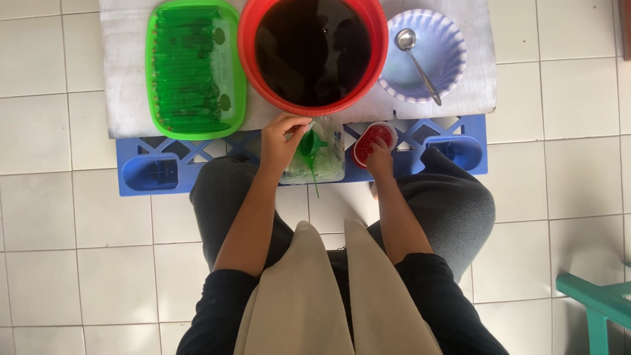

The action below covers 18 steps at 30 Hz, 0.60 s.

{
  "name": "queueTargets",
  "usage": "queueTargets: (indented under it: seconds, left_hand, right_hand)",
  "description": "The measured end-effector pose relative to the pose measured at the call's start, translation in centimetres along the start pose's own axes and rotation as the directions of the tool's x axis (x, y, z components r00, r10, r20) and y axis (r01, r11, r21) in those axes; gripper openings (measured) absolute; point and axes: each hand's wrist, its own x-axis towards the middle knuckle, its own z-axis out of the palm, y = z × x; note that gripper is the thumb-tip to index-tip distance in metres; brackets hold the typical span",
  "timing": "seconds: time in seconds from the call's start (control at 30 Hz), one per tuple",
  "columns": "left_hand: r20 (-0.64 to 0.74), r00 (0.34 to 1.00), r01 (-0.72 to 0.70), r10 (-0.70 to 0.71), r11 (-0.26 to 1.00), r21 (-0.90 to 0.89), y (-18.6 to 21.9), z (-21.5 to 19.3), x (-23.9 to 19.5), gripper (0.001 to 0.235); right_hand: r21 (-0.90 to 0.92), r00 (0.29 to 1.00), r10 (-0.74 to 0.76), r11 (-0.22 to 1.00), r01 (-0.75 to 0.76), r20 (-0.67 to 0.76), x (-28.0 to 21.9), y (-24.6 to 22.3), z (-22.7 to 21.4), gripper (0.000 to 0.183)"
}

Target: Filling small plastic tubes with liquid using a funnel and tying them closed by hand.

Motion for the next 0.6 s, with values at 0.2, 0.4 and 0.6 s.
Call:
queueTargets:
  seconds: [0.2, 0.4, 0.6]
  left_hand:
    - [0.004, 1.0, 0.025, -0.025, 0.999, -0.027, 0.1, 1.0, 0.7, 0.014]
    - [0.002, 0.999, 0.035, -0.035, 0.999, -0.03, 0.5, 1.5, 1.4, 0.012]
    - [0.002, 0.997, 0.077, -0.077, 0.996, -0.032, -0.3, 1.5, 1.5, 0.012]
  right_hand:
    - [-0.124, 0.999, -0.001, 0.992, 0.004, 0.032, 1.4, 1.6, 0.4, 0.048]
    - [-0.226, 0.998, -0.062, 0.972, 0.064, 0.014, 1.7, 0.8, 0.4, 0.046]
    - [-0.309, 0.99, -0.119, 0.947, 0.089, -0.08, 3.9, 3.2, 3.9, 0.036]
